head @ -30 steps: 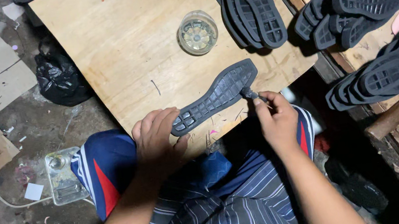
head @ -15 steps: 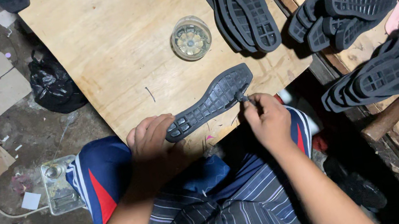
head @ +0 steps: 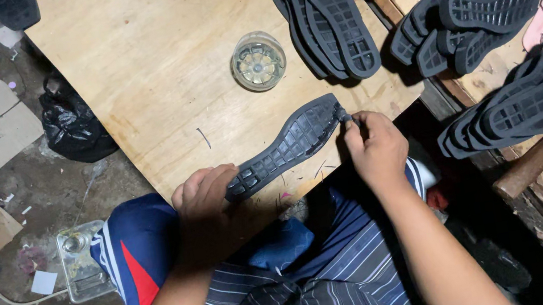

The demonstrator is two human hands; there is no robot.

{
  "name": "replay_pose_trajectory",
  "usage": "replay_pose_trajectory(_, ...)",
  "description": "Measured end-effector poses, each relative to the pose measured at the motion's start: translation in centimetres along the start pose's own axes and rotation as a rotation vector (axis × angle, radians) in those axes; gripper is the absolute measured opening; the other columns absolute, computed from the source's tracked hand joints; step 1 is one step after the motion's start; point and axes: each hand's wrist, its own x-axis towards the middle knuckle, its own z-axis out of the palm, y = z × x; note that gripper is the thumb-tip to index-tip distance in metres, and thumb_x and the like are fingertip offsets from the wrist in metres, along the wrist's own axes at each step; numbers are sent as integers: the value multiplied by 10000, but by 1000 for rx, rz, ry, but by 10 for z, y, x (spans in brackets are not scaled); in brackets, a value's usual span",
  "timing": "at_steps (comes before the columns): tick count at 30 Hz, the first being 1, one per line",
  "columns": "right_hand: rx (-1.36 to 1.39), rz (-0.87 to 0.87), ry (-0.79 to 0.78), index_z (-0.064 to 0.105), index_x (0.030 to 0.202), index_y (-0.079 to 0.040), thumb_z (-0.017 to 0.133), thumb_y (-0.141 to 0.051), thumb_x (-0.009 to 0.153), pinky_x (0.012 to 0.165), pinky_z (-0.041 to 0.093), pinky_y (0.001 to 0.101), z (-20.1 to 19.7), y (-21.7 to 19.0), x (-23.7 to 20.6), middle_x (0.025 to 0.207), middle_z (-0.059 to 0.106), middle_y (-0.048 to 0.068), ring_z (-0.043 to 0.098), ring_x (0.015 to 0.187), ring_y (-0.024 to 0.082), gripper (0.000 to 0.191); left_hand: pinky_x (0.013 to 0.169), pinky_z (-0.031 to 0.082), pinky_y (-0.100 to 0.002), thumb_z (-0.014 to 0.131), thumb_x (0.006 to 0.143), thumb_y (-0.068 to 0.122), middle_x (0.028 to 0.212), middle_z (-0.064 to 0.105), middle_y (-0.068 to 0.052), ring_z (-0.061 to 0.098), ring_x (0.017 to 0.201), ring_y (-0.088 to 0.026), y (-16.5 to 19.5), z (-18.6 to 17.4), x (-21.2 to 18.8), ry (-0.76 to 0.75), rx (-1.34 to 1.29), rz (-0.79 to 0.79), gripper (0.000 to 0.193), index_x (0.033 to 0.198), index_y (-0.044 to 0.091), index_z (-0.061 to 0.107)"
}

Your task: The person sits at a workbench applying glue to the underside of rubber sandal soles, using a small applicator dipped from a glue container. They work one sole at a time, coating the tread surface, then set the finished sole on the table with the other completed soles and reach for the next one.

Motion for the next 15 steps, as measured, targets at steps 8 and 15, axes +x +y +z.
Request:
replay_pose_trajectory(8, 64, -53, 40, 720, 1021, -40, 747, -183, 940, 727, 547, 424, 22, -39, 16, 934, 711, 173, 699, 835, 354, 167, 1031, 383, -497, 719, 843, 472, 1249, 685, -62, 595, 1189, -329, 0, 1, -2, -16, 25, 16, 529, 1219, 107, 646)
replay_pose_trajectory(15, 108, 13, -5, 730, 995, -45, 743, -190, 938, 723, 552, 418, 26, -36, 9, 904, 721, 164, 707, 811, 339, 157, 1017, 383, -479, 726, 851, 466, 1242, 690, -55, 600, 1194, -309, 2, -1, 1, -13, 14, 26, 507, 1215, 121, 652)
